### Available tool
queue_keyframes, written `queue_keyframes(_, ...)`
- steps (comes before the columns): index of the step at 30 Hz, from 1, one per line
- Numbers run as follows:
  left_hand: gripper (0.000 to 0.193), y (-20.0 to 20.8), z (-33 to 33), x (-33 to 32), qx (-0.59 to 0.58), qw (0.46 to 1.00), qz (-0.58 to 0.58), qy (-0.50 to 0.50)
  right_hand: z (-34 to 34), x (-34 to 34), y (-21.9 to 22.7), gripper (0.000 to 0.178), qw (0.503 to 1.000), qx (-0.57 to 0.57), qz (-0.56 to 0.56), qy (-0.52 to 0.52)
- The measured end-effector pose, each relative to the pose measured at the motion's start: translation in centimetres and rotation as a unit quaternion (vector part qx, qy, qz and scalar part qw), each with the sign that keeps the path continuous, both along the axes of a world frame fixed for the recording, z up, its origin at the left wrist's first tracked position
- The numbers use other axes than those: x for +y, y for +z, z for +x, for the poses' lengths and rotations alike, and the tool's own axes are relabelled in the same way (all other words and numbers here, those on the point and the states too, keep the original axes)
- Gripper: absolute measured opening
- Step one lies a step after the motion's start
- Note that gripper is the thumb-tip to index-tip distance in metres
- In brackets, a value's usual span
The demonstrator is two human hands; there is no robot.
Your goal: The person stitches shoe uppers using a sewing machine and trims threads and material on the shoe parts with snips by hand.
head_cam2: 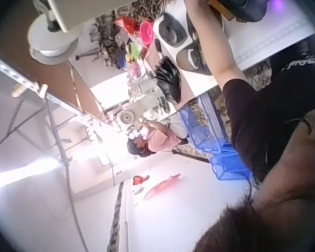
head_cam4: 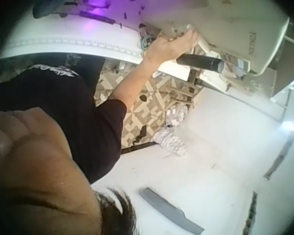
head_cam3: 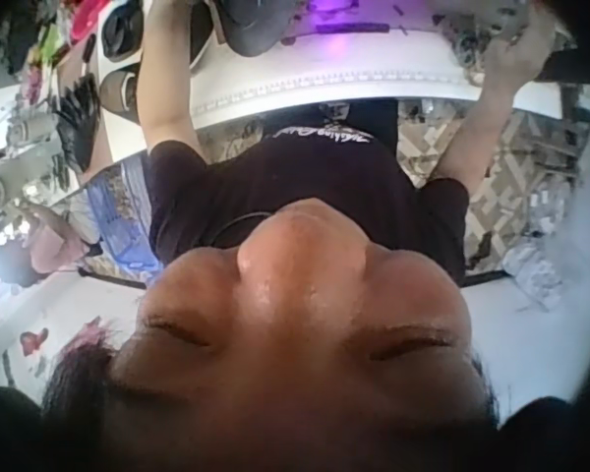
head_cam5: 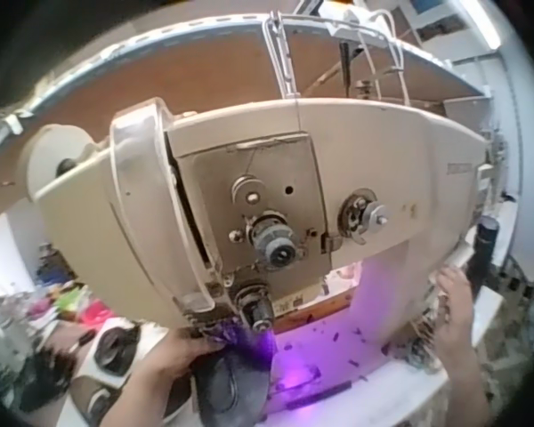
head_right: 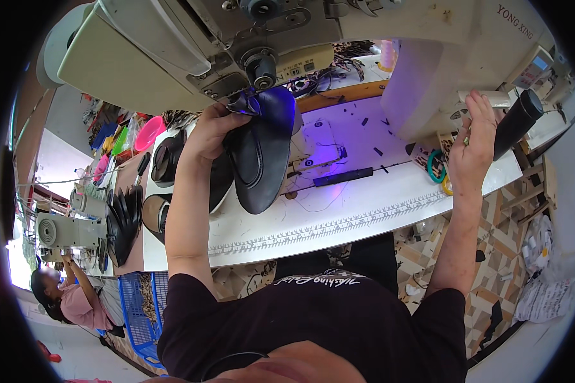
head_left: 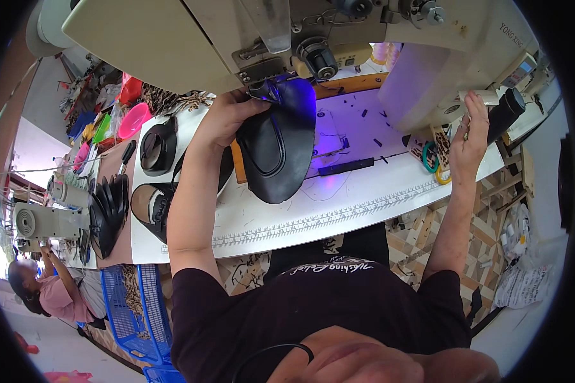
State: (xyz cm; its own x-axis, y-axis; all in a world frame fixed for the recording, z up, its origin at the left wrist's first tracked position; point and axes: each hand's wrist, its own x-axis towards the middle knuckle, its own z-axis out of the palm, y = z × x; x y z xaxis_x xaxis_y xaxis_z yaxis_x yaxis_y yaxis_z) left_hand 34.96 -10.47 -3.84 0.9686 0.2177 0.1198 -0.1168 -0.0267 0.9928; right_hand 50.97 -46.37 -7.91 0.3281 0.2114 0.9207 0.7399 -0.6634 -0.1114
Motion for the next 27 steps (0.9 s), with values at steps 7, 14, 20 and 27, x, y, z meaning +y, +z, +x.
queue_keyframes(7, 0.034, -0.6, 0.1, 1.1, -0.023, 0.999, -0.02, -0.038, -0.2, -0.7, 1.8, 0.03, 0.993, 0.066, 0.049, 0.081)
queue_keyframes(14, 0.033, -0.8, 0.0, 1.6, -0.013, 0.999, -0.011, -0.035, -1.6, -0.2, 1.7, 0.027, 0.999, 0.01, 0.003, 0.043)
queue_keyframes(20, 0.034, -1.0, -0.1, 2.4, -0.014, 0.999, 0.002, -0.029, -2.2, 0.2, 2.1, 0.034, 0.999, 0.01, -0.009, 0.03)
queue_keyframes(27, 0.037, -0.9, -0.4, 2.6, -0.023, 0.999, -0.026, -0.025, -3.8, 1.0, 2.3, 0.024, 0.999, -0.013, -0.011, 0.037)
